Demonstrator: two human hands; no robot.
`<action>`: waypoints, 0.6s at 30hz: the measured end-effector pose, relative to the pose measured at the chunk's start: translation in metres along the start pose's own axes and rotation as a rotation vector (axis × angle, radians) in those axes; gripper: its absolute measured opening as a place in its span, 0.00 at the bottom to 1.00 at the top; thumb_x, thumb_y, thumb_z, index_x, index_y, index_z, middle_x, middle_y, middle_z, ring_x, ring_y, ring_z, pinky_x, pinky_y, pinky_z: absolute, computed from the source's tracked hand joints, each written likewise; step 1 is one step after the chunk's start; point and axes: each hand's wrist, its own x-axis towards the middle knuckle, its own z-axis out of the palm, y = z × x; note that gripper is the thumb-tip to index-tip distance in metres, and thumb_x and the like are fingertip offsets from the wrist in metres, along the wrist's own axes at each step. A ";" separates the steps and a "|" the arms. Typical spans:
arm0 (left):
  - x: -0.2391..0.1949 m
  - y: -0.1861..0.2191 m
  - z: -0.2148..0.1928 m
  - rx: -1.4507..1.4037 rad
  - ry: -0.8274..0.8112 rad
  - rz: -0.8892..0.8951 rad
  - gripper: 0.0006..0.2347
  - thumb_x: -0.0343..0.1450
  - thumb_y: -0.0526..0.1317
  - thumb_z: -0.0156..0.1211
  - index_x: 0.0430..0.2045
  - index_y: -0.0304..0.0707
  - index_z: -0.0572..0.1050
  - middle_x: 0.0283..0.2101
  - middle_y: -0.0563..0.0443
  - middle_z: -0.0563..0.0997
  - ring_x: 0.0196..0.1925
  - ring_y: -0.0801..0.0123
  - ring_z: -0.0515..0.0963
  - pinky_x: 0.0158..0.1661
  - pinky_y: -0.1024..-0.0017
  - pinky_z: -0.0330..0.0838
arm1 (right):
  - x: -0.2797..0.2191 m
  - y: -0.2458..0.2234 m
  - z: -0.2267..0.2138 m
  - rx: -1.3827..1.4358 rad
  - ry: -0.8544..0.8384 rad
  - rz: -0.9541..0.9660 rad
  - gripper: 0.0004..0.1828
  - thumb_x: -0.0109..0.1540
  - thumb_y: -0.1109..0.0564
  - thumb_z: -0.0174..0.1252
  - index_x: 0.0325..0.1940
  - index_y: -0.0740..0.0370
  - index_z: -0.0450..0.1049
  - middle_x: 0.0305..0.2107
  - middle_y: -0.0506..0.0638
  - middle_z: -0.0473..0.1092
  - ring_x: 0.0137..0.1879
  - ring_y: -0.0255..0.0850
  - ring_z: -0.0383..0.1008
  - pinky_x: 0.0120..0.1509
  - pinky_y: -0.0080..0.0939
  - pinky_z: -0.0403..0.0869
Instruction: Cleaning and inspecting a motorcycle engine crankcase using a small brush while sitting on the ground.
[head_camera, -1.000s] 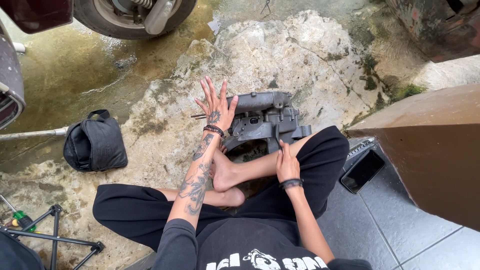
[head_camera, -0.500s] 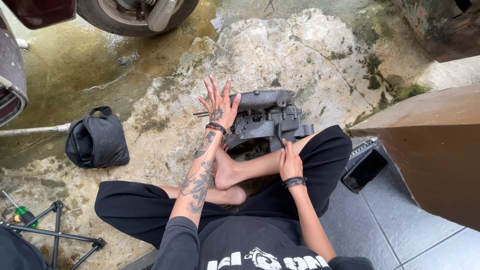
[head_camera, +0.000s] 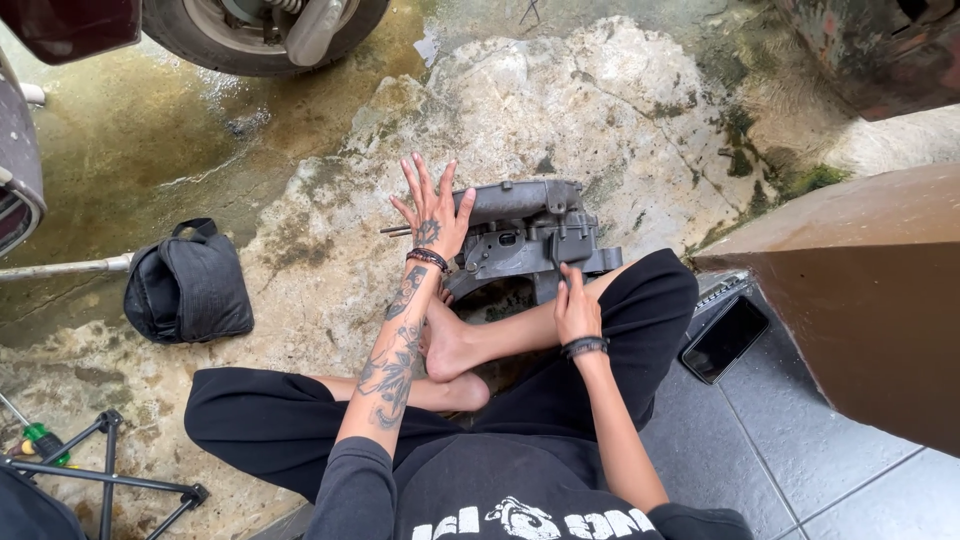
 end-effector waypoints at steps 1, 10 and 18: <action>0.001 -0.002 0.003 -0.001 0.001 0.002 0.28 0.80 0.64 0.31 0.73 0.54 0.57 0.79 0.38 0.29 0.79 0.46 0.21 0.63 0.18 0.30 | -0.010 0.002 -0.001 0.000 0.002 0.000 0.20 0.72 0.52 0.39 0.68 0.45 0.61 0.38 0.74 0.76 0.46 0.74 0.77 0.50 0.69 0.73; 0.002 -0.006 0.006 -0.013 -0.024 -0.003 0.28 0.80 0.64 0.33 0.72 0.54 0.57 0.79 0.37 0.31 0.79 0.46 0.22 0.63 0.18 0.33 | -0.012 0.010 0.004 -0.068 -0.021 0.040 0.19 0.72 0.49 0.39 0.67 0.40 0.61 0.42 0.72 0.76 0.47 0.71 0.78 0.51 0.67 0.74; 0.001 -0.006 0.003 -0.064 -0.055 -0.030 0.27 0.80 0.64 0.33 0.71 0.53 0.58 0.79 0.35 0.34 0.79 0.46 0.23 0.64 0.19 0.33 | -0.015 0.004 0.000 -0.016 -0.025 0.012 0.19 0.71 0.51 0.39 0.67 0.42 0.61 0.36 0.74 0.76 0.45 0.73 0.77 0.50 0.68 0.73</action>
